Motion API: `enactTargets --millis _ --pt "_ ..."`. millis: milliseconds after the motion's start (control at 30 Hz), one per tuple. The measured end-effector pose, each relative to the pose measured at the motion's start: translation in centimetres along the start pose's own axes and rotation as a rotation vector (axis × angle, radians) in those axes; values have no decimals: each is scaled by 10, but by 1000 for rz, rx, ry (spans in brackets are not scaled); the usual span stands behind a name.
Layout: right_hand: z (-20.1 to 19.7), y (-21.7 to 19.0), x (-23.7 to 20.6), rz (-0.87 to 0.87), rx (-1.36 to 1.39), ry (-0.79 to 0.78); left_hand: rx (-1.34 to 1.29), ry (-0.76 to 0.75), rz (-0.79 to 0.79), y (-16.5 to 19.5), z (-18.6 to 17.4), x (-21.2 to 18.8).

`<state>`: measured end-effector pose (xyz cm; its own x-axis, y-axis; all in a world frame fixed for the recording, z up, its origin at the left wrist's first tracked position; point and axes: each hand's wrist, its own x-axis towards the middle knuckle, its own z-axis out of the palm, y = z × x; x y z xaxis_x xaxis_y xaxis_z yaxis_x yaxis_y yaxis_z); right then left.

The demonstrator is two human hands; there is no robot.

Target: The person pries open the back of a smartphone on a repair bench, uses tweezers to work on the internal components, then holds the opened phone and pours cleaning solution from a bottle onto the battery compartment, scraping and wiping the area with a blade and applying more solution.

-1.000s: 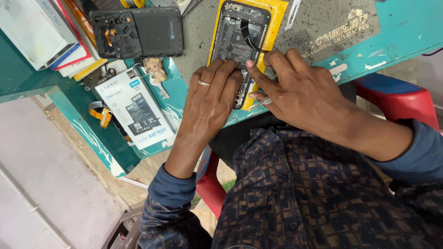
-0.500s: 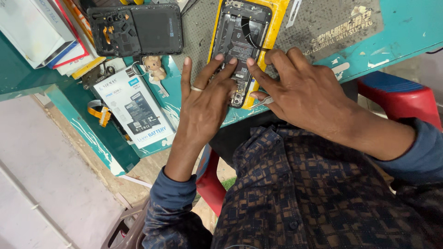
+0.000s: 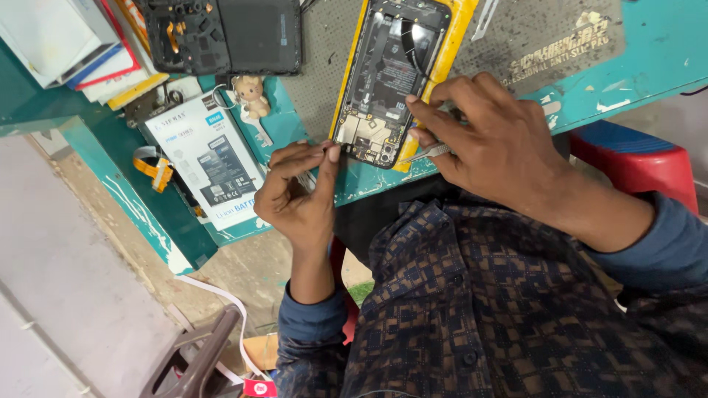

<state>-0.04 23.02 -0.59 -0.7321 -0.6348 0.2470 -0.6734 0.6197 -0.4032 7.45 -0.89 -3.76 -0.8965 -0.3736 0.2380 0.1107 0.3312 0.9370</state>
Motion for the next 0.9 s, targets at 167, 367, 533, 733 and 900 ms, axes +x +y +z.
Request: enactTargets --millis 167,367,533,733,900 --pt "6 -6 4 -58 -42 65 -37 88 -181 -3 -7 -7" --pt "5 -22 12 -30 -63 66 93 81 -29 -3 -18 -3" --pt "1 -33 17 -19 -57 101 13 146 -38 -7 -21 1" --pt "-5 -41 18 8 -67 99 -70 140 -120 -1 -26 8" --pt "-9 -43 21 39 -89 83 313 81 80 7 -32 19"
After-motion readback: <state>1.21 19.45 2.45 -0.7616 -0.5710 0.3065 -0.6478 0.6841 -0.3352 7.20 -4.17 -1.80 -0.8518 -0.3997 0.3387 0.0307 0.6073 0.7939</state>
